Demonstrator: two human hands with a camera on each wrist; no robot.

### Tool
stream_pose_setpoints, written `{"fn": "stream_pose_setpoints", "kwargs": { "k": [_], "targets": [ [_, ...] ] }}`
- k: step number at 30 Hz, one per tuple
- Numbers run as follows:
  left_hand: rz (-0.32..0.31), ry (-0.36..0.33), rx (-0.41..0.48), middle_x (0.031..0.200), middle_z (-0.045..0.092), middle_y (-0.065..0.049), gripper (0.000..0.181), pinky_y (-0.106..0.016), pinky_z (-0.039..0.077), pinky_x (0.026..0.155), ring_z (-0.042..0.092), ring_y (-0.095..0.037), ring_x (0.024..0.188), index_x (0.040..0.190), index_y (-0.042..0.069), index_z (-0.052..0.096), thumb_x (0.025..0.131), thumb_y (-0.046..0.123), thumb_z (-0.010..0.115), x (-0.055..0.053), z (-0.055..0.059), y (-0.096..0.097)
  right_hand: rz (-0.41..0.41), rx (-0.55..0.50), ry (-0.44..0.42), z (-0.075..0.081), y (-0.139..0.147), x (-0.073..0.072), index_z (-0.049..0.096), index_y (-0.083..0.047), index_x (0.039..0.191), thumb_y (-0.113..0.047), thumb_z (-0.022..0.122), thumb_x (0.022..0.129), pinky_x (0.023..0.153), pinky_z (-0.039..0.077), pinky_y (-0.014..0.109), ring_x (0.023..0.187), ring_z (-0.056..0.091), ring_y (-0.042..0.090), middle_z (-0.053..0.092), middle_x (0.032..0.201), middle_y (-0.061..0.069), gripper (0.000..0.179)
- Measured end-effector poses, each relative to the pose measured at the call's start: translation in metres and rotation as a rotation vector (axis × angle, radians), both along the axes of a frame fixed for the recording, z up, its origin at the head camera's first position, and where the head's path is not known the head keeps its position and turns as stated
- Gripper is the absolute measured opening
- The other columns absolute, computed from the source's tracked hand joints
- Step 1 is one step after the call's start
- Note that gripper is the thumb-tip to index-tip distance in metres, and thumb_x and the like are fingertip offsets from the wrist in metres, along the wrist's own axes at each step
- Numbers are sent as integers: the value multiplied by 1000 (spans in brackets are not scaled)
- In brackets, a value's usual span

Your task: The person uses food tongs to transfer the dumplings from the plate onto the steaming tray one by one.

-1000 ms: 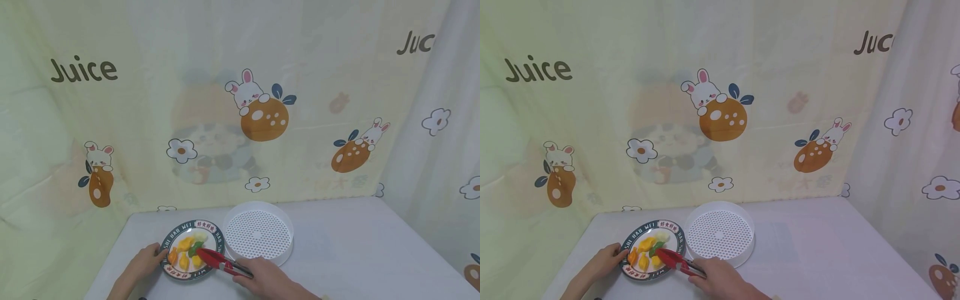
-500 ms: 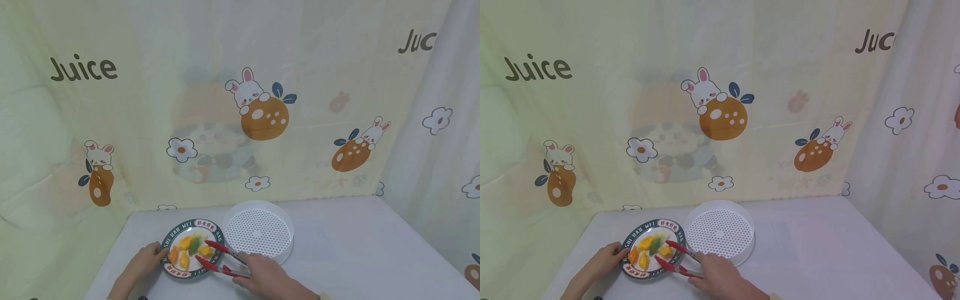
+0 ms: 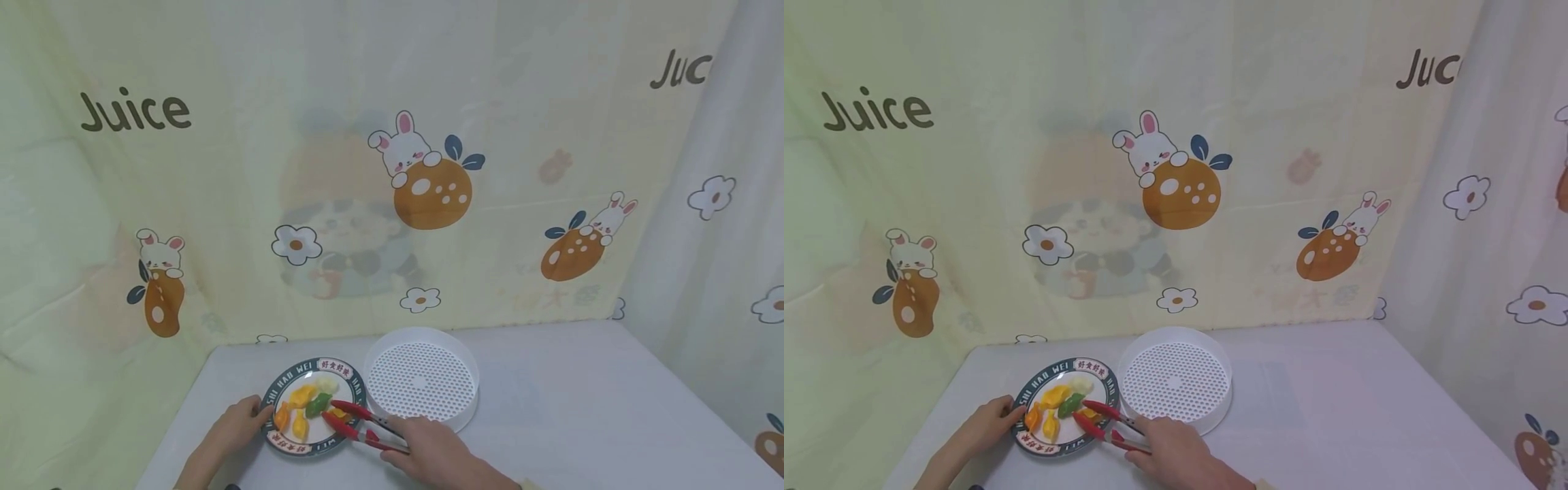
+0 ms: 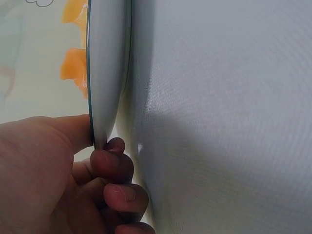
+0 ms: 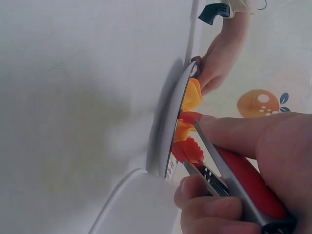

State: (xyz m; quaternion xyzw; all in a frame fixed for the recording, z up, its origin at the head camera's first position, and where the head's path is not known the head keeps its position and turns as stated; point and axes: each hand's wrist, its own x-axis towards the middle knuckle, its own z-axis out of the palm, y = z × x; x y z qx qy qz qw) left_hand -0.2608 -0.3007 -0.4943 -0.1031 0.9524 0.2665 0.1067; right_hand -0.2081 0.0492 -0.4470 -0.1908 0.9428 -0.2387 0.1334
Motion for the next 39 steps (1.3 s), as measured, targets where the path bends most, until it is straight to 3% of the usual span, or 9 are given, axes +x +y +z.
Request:
{"fn": "stream_pose_setpoints", "kwargs": {
  "k": [5, 15, 23, 33, 39],
  "targets": [
    [-1, -6, 4, 75, 55, -6, 29, -29, 41, 61, 50, -18, 71, 90, 6, 57, 101, 33, 55, 0, 1, 0, 2, -7, 2, 2, 3, 1, 64, -19, 128, -47, 73, 88, 62, 41, 26, 70, 51, 9, 57, 82, -9, 50],
    [-3, -9, -1, 76, 55, -7, 30, -30, 42, 61, 51, -18, 72, 91, 5, 58, 101, 33, 56, 2, 3, 2, -22, -42, 80, 23, 10, 2, 63, -16, 130, -52, 73, 86, 68, 48, 26, 77, 53, 8, 65, 95, -7, 58],
    [-4, -12, -11, 79, 57, -7, 31, -32, 43, 63, 52, -19, 73, 96, 2, 60, 101, 33, 55, 2, 4, 3, -42, -60, 115, 25, 22, 2, 62, -16, 134, -56, 70, 87, 66, 45, 26, 79, 53, 9, 64, 95, -8, 62],
    [-39, 49, 4, 74, 54, -5, 31, -31, 41, 61, 50, -18, 70, 89, 6, 58, 102, 34, 55, 4, 1, 0, -169, -36, 121, 25, 54, -3, 60, -18, 139, -57, 71, 86, 84, 52, 40, 94, 57, 16, 68, 125, 1, 68],
    [-44, 58, 2, 74, 54, -5, 31, -31, 41, 61, 50, -18, 70, 88, 6, 57, 102, 34, 55, 5, 1, 1, -243, -6, 129, 19, 77, -8, 62, -19, 137, -56, 73, 84, 79, 50, 39, 88, 56, 18, 70, 117, 0, 66]
  ]
}}
